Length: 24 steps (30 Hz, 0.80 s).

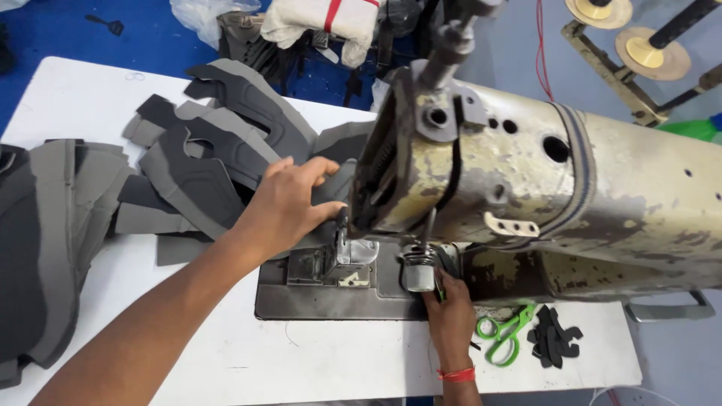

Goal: The person uses a sewing machine to stitch together grey and black shoe parts. They guide the material under the needle and use green-handled scissors to cut the thread after each piece is sewn.

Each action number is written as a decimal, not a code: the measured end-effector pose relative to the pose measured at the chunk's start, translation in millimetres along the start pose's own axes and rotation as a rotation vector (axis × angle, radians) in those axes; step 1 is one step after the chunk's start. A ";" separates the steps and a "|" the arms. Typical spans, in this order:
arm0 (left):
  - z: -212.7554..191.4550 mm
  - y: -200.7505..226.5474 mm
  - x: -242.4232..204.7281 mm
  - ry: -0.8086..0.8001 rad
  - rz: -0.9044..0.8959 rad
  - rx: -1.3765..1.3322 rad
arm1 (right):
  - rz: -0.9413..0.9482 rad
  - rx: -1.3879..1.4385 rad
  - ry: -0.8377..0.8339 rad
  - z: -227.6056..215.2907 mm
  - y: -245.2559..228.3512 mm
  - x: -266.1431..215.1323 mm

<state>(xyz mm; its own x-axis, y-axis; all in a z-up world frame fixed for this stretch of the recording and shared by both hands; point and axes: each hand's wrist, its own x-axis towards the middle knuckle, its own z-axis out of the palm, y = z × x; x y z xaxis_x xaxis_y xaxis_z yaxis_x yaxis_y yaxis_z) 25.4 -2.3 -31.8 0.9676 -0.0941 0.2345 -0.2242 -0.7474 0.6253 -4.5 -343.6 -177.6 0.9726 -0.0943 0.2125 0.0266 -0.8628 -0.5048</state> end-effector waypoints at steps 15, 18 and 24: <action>-53.3 -54.7 -149.2 0.453 -0.157 0.069 | -0.002 0.299 -0.180 -3.7 32.5 2.9; -77.3 -96.2 -211.3 0.565 -0.311 0.239 | 0.147 0.448 -0.135 -3.2 46.5 0.4; -115.9 -203.9 -316.0 0.875 -0.576 0.129 | 0.551 1.197 -0.118 11.1 84.0 -12.6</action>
<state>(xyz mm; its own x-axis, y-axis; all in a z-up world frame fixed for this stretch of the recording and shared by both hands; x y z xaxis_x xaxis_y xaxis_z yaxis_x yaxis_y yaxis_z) -248.1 256.1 -147.2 0.4910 0.7662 0.4145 0.3066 -0.5974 0.7411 -11.9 -409.4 -232.0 0.9342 -0.1928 -0.3003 -0.2495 0.2487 -0.9359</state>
